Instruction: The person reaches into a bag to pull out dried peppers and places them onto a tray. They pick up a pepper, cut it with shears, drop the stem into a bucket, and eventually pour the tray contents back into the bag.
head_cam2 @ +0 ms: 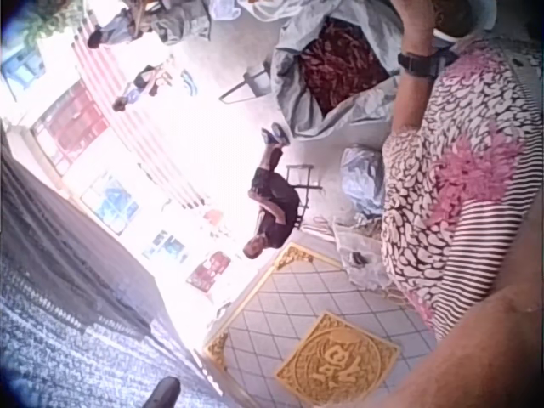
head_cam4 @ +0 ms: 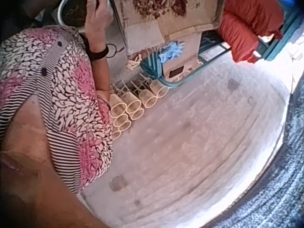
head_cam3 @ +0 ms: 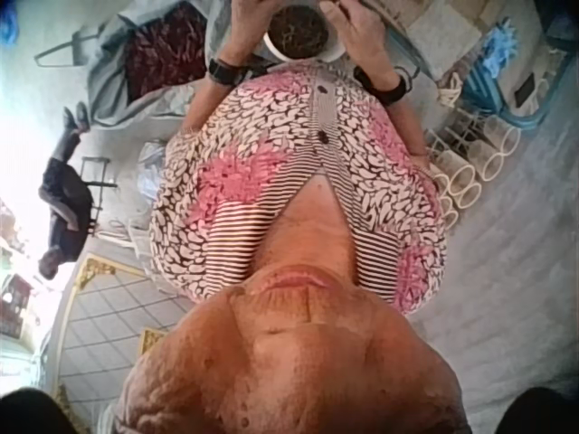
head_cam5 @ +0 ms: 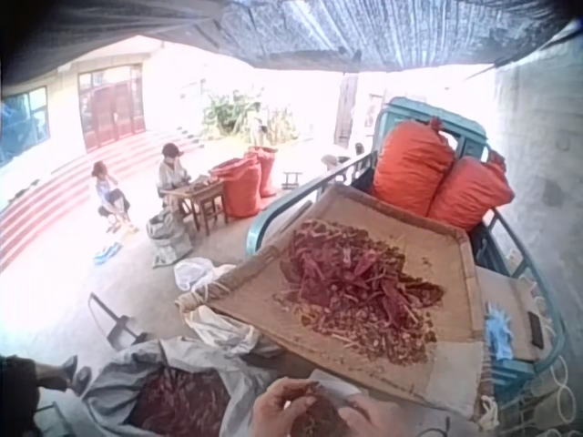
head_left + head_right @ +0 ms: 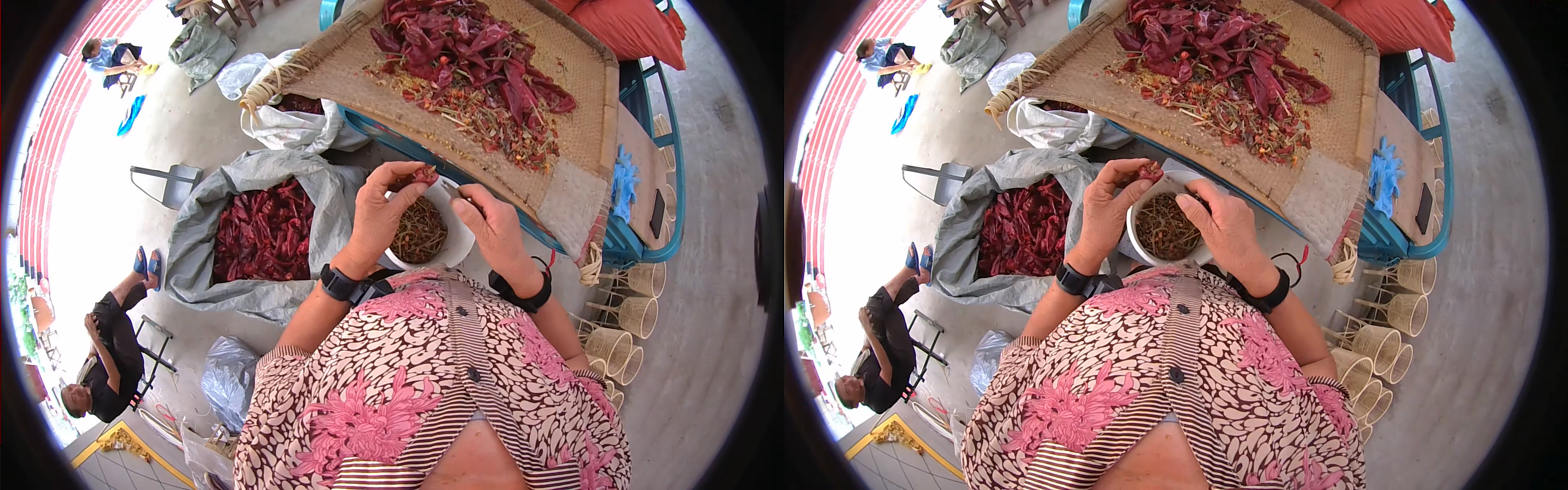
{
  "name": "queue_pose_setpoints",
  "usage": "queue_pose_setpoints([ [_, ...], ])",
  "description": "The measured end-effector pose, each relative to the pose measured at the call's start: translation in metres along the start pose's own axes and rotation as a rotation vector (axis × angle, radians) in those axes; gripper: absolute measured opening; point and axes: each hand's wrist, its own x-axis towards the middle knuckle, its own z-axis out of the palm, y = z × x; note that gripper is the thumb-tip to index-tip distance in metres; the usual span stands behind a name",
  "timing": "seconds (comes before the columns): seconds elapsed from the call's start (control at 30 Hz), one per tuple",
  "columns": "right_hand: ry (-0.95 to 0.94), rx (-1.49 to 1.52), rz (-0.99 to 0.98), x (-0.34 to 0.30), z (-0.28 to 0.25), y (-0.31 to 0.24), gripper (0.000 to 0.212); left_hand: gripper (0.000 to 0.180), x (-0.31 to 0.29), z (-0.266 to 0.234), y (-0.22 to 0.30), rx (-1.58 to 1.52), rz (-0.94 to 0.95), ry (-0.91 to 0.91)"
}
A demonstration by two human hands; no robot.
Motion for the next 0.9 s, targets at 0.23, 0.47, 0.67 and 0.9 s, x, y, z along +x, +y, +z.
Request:
queue_pose_setpoints([
  [0.23,-0.010,-0.148,-0.091,0.006,-0.004,-0.010,0.035,0.025,-0.003,-0.002,-0.004,0.124,0.038,-0.012],
  [0.47,-0.146,-0.162,0.093,0.004,-0.009,-0.011,0.038,0.026,-0.004,-0.007,0.010,0.497,0.222,-0.022],
  [0.67,-0.116,-0.096,0.166,-0.005,0.000,-0.006,0.038,0.031,-0.008,0.000,0.008,0.549,0.270,0.004],
  [0.9,0.178,-0.314,-0.004,-0.016,0.019,-0.008,0.031,0.029,-0.009,0.011,0.010,0.322,0.030,0.027],
])
